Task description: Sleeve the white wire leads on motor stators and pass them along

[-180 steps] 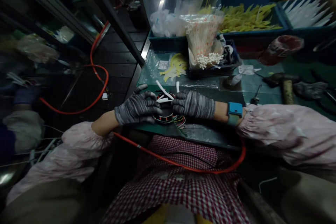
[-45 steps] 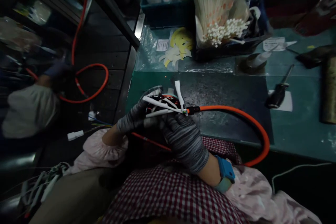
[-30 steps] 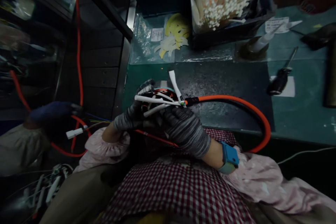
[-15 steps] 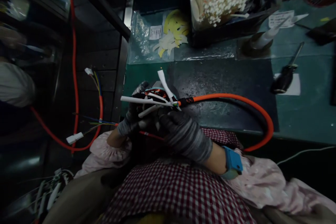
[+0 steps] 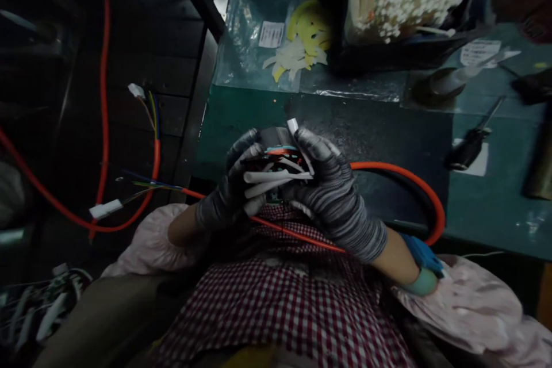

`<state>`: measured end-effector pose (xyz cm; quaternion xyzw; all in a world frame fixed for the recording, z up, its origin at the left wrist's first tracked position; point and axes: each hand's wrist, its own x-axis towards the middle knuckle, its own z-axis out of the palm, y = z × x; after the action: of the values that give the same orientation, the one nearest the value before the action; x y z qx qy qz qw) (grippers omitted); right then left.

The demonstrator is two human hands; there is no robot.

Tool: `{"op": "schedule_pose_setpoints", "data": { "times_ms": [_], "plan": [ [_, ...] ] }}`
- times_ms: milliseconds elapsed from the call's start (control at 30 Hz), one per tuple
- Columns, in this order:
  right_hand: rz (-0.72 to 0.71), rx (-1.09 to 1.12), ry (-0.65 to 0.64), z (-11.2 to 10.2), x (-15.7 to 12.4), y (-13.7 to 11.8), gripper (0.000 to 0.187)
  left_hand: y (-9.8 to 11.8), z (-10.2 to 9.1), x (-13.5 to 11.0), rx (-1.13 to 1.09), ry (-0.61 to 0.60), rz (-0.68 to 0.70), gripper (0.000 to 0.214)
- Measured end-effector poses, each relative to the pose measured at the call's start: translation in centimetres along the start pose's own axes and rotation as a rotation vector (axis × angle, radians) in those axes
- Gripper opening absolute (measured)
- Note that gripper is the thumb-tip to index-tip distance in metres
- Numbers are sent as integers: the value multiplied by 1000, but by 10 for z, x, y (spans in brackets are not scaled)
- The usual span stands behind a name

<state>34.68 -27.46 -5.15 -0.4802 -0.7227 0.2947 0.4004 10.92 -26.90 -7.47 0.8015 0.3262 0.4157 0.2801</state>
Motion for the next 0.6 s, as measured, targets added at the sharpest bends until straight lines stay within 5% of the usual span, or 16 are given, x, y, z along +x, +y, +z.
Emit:
{"op": "schedule_pose_setpoints", "data": {
  "times_ms": [133,267,600],
  "plan": [
    [-46,193,-21,-5,-3,7,72,4,-4,2,53,-59,35,81],
    [-9,89,15,-6,-9,8,75,8,-10,5,32,-142,42,82],
    [-34,178,-43,-15,3,1,75,10,-8,8,33,-119,48,80]
  ]
}}
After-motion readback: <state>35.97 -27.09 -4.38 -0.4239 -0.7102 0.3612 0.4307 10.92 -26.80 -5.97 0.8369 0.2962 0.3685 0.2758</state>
